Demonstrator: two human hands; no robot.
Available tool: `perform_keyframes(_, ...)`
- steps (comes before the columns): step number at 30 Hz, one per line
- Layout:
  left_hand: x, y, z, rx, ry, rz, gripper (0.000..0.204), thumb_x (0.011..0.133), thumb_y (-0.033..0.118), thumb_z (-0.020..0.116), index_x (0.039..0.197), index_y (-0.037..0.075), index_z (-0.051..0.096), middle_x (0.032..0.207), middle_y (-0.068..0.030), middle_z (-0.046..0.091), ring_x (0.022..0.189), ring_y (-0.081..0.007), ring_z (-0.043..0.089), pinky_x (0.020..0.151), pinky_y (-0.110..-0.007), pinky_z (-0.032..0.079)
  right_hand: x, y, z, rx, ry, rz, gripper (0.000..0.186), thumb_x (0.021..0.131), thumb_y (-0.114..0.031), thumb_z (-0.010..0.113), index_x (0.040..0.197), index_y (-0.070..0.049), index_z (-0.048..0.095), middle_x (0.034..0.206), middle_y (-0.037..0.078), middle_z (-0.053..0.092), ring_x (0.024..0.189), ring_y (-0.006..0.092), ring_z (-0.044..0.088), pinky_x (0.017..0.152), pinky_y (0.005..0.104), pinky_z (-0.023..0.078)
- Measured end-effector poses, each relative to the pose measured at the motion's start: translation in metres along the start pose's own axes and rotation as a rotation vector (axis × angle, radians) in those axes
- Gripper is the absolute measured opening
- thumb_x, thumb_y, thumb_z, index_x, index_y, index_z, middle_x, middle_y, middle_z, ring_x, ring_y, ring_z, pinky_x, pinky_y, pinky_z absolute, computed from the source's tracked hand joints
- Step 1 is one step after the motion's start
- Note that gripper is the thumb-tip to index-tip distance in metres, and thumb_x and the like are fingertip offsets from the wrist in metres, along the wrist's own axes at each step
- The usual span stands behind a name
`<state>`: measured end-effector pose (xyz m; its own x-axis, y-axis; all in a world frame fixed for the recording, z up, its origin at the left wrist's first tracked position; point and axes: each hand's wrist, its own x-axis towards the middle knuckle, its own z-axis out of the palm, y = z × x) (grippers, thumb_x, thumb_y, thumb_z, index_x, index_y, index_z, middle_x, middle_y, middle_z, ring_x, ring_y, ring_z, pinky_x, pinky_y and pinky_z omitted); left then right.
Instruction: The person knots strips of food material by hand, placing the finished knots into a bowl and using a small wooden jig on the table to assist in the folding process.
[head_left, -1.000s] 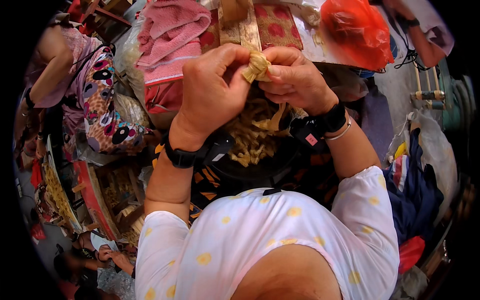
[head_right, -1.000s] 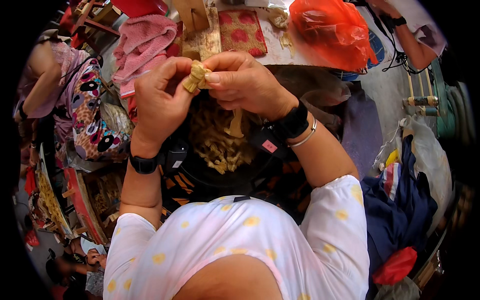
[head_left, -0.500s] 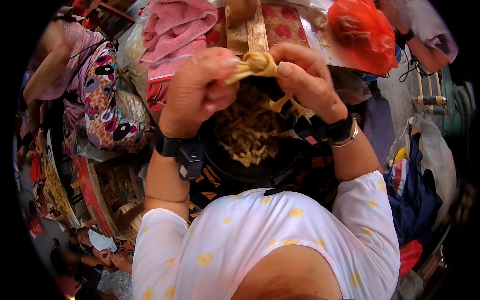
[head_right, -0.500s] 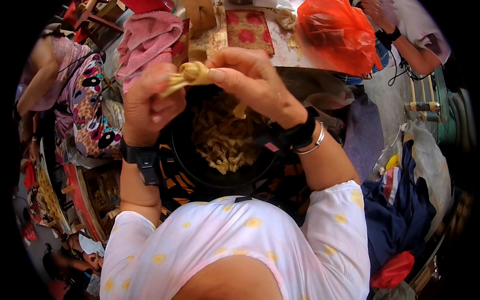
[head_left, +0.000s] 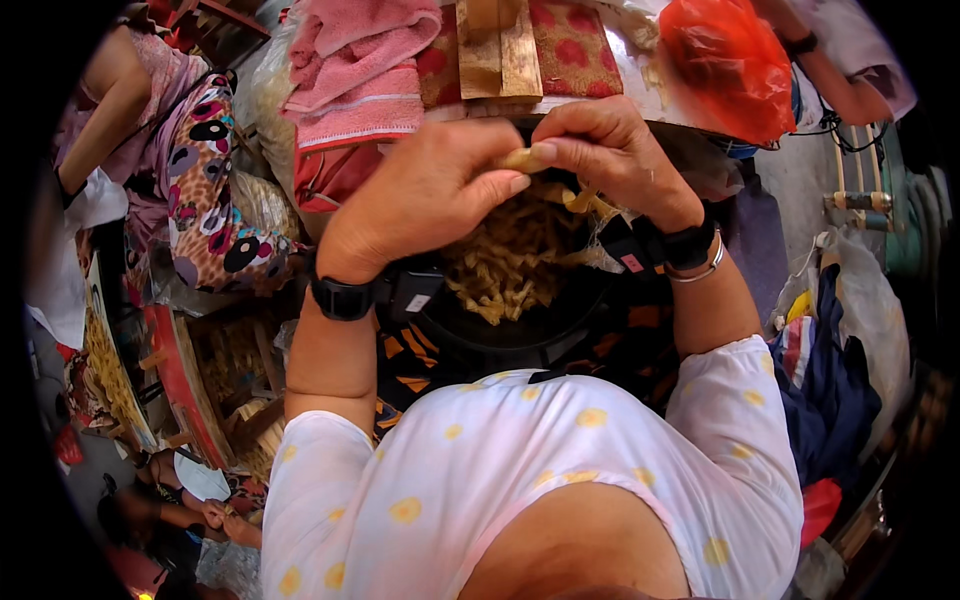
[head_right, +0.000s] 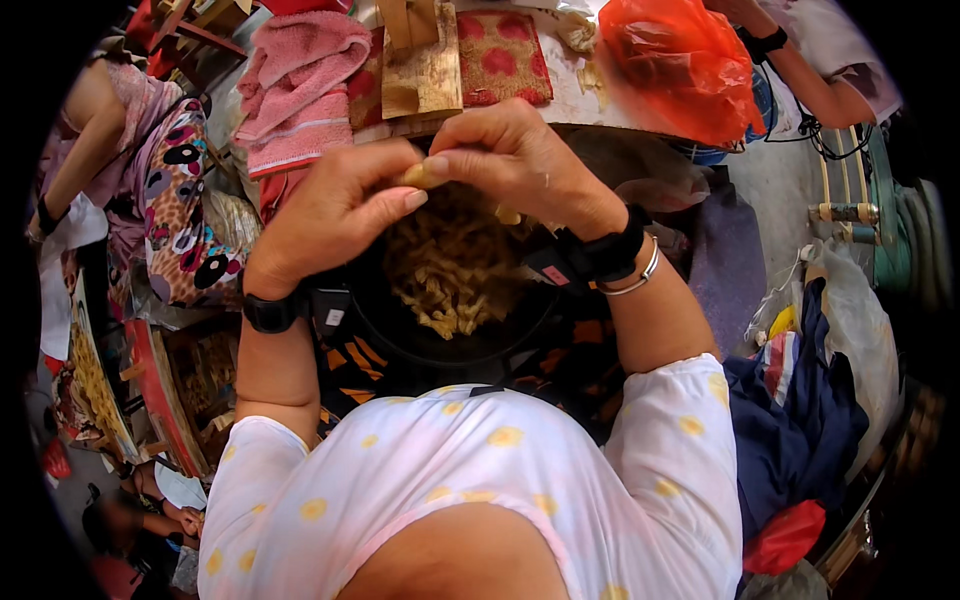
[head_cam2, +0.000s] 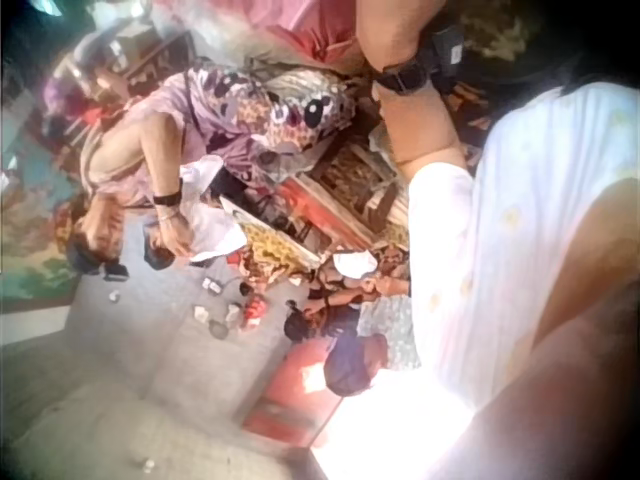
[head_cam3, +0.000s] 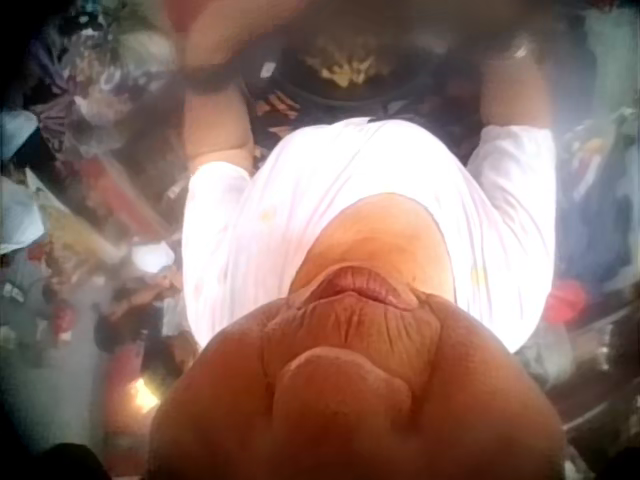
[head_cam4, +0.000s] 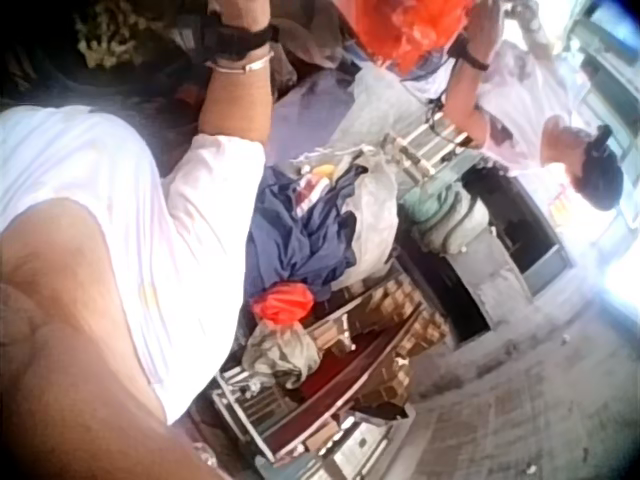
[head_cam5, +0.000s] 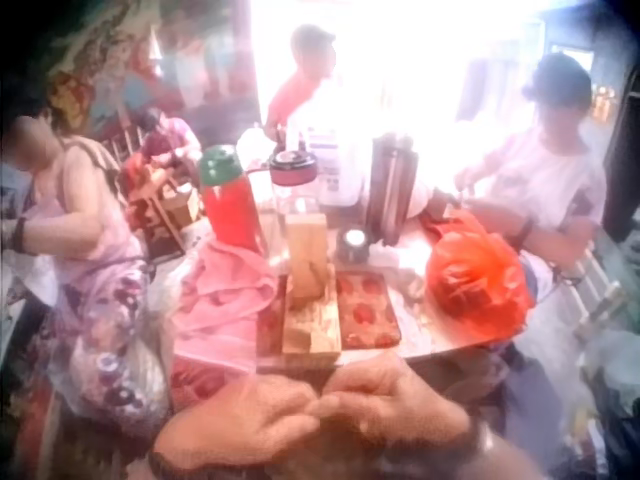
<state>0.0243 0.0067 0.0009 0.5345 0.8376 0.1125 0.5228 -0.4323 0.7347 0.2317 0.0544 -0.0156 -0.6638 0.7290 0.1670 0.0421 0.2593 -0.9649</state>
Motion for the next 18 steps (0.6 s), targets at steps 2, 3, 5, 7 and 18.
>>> perform_keyframes(2, -0.001, -0.004, -0.004, -0.238, -0.204, -0.162, 0.014, 0.085, 0.013, 0.055, 0.089, 0.000, 0.053, 0.068, -0.0033, 0.049, 0.058, -0.0108, 0.051, 0.053, -0.024, 0.041, -0.001, -0.007, -0.003, -0.117, -0.044, 0.033, 0.014, 0.082, -0.012, 0.061, 0.081, 0.002, 0.062, 0.060, -0.001, 0.051, 0.055, 0.0038, 0.044, 0.048, 0.0211, 0.034)
perform_keyframes(3, 0.000, -0.005, -0.008, -0.226, -0.198, -0.153, 0.014, 0.085, 0.013, 0.055, 0.089, 0.000, 0.053, 0.068, -0.0033, 0.049, 0.058, -0.0108, 0.051, 0.053, -0.024, 0.041, -0.001, -0.004, -0.006, -0.108, -0.030, 0.025, 0.014, 0.082, -0.012, 0.061, 0.081, 0.002, 0.062, 0.057, 0.000, 0.050, 0.054, 0.0043, 0.043, 0.047, 0.0217, 0.034)
perform_keyframes(5, 0.001, -0.005, -0.016, -0.249, -0.213, -0.155, 0.011, 0.085, 0.012, 0.053, 0.086, 0.000, 0.053, 0.063, -0.0016, 0.047, 0.052, -0.0083, 0.047, 0.050, -0.023, 0.039, 0.002, -0.003, -0.009, -0.147, -0.015, -0.001, 0.013, 0.083, -0.012, 0.061, 0.081, 0.002, 0.062, 0.057, 0.000, 0.049, 0.053, 0.0046, 0.043, 0.047, 0.0224, 0.034)
perform_keyframes(7, 0.006, -0.016, -0.011, -0.128, -0.020, -0.141, 0.012, 0.083, 0.014, 0.055, 0.085, 0.003, 0.055, 0.063, -0.0077, 0.051, 0.055, -0.0195, 0.051, 0.051, -0.030, 0.040, 0.009, 0.003, -0.013, -0.231, 0.021, -0.028, 0.012, 0.082, -0.011, 0.060, 0.081, 0.001, 0.061, 0.056, 0.004, 0.051, 0.051, 0.0101, 0.047, 0.047, 0.0263, 0.036)
perform_keyframes(18, 0.052, -0.056, -0.005, 0.122, 0.651, -0.110, 0.015, 0.079, 0.020, 0.059, 0.088, 0.010, 0.064, 0.071, -0.0134, 0.062, 0.067, -0.0317, 0.061, 0.056, -0.036, 0.046, 0.065, 0.035, 0.001, -0.559, 0.595, -0.339, 0.005, 0.078, -0.009, 0.061, 0.076, -0.004, 0.060, 0.064, 0.015, 0.058, 0.061, 0.0315, 0.059, 0.054, 0.0354, 0.046)
